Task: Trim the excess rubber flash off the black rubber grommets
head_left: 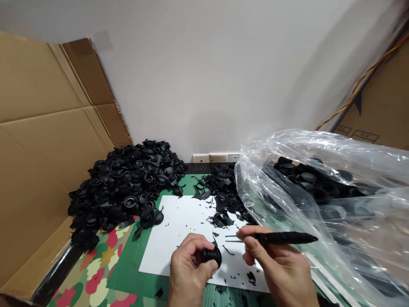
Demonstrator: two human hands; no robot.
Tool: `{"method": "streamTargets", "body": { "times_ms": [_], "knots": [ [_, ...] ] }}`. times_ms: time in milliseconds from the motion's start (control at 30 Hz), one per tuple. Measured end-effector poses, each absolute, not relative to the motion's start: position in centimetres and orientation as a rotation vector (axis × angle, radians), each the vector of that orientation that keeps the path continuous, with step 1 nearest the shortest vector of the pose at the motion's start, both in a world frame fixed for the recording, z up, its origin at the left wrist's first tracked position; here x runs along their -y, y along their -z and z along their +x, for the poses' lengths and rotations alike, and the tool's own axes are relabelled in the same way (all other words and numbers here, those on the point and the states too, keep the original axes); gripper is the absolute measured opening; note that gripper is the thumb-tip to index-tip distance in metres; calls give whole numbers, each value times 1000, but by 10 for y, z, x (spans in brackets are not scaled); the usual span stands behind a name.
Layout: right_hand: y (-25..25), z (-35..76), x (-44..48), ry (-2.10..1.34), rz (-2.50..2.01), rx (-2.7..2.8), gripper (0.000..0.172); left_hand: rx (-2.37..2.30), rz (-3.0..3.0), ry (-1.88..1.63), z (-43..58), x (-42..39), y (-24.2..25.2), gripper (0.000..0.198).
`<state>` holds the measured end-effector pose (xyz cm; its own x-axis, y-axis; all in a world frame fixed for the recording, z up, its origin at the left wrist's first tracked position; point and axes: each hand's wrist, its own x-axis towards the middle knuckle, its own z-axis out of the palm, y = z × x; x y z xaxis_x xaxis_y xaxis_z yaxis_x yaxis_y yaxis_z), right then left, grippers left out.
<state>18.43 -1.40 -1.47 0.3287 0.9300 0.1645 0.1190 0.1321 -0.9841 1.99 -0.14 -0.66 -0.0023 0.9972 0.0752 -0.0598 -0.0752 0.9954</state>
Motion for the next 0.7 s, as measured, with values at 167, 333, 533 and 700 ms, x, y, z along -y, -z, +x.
{"method": "streamTargets", "body": {
  "times_ms": [167,333,533,700],
  "knots": [
    [12,176,20,-949,-1162,1001,23,-1160,1234,-1314,21,2,4,21],
    [9,169,21,-1002,-1027,979,18,-1165,1247,-1319,22,4,4,22],
    [6,156,25,-971,-1003,965,20,-1146,1328,-1294,19,3,11,20],
    [7,153,25,-906,-986,1090,20,-1152,1379,-1303,19,4,14,16]
  ]
}}
